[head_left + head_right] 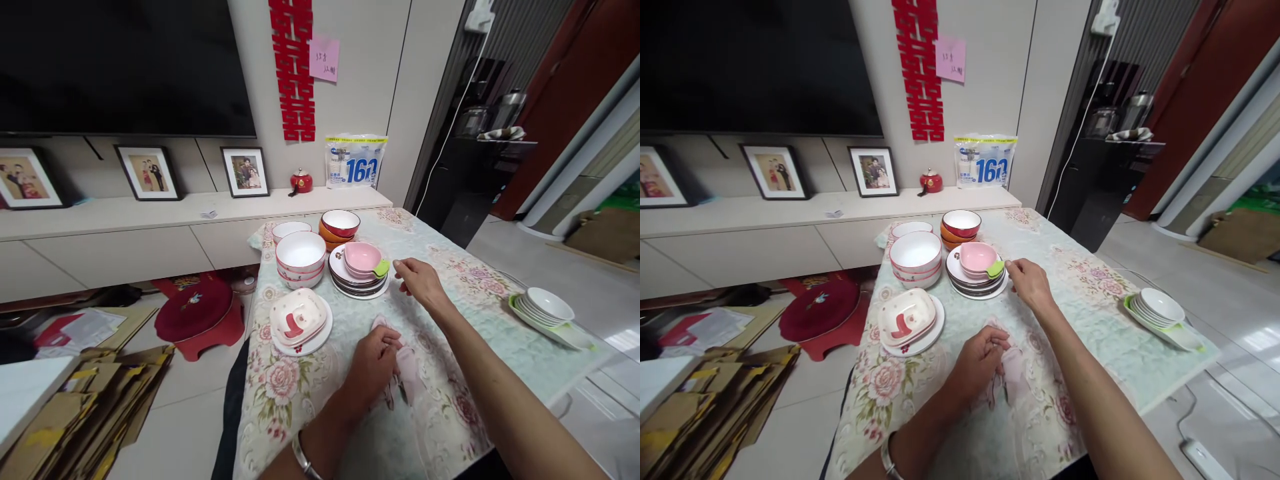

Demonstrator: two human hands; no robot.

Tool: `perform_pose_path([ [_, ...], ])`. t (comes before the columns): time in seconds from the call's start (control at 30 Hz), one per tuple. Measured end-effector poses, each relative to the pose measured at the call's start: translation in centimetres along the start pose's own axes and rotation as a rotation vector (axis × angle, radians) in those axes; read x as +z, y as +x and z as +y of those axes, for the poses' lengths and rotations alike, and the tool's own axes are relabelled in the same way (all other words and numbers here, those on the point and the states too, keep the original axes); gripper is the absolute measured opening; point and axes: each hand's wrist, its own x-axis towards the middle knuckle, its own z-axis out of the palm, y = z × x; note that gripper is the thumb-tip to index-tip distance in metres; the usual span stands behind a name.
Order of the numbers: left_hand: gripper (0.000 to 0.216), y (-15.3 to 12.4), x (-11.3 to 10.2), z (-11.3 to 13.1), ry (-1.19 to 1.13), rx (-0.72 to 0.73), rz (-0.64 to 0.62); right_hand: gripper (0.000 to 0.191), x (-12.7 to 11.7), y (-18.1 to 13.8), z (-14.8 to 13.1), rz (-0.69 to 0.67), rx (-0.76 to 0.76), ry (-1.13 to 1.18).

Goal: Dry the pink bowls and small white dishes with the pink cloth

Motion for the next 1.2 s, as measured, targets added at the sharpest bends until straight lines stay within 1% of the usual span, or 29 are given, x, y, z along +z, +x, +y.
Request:
perform_pose_path([
  [0.07,0.023,0.1,0.0,0.0,0.002,-0.002,-0.001,0.036,0.5,0.6,-0.4,-0.002,0.046,-0.019],
  [0.1,0.023,0.1,0.0,0.0,-0.002,-0.002,0.0,0.037,0.8,0.7,-0.6,0.011,0.039,-0.048],
  [0.17,0.021,0.1,0.1,-0.1,-0.017,0.005,0.005,0.044,1.1,0.6,-1.3,0.041,-0.025,-0.156],
  [0.23,0.021,0.1,0.1,-0.2,-0.036,0.006,0.013,0.058,1.3,0.1,-2.1,0.054,-0.125,-0.302],
  [0.3,0.02,0.0,0.1,-0.1,-0.051,0.005,0.016,0.067,1.4,-0.3,-3.0,0.027,-0.215,-0.432],
  [0.33,0.02,0.0,0.1,-0.1,-0.056,0.005,0.018,0.068,1.5,-0.4,-3.4,0.006,-0.247,-0.486],
  [0.4,0.021,-0.1,0.1,0.1,-0.058,0.0,0.015,0.061,1.8,-0.6,-4.0,-0.032,-0.284,-0.584],
  [0.5,0.023,-0.2,0.1,0.5,-0.03,-0.017,0.01,0.045,2.0,-0.6,-4.5,-0.07,-0.312,-0.697],
  [0.6,0.025,-0.2,0.0,0.8,0.002,-0.028,-0.001,0.038,1.8,-0.4,-4.7,-0.105,-0.364,-0.767],
  [0.77,0.025,-0.2,0.1,1.0,0.022,-0.034,-0.004,0.039,1.0,0.1,-4.8,-0.174,-0.426,-0.738],
  [0.83,0.025,-0.2,0.1,1.1,0.022,-0.042,-0.006,0.041,0.9,0.2,-4.8,-0.152,-0.457,-0.734],
  [0.97,0.025,-0.3,0.1,1.3,0.019,-0.064,-0.006,0.041,1.3,0.7,-4.4,-0.059,-0.492,-0.7],
  [1.1,0.023,-0.3,0.0,1.2,0.021,-0.077,-0.012,0.038,1.4,1.4,-3.5,-0.027,-0.449,-0.487],
  [1.2,0.021,-0.1,0.0,0.9,-0.006,-0.069,-0.013,0.036,0.4,0.9,-3.1,0.084,-0.411,-0.296],
])
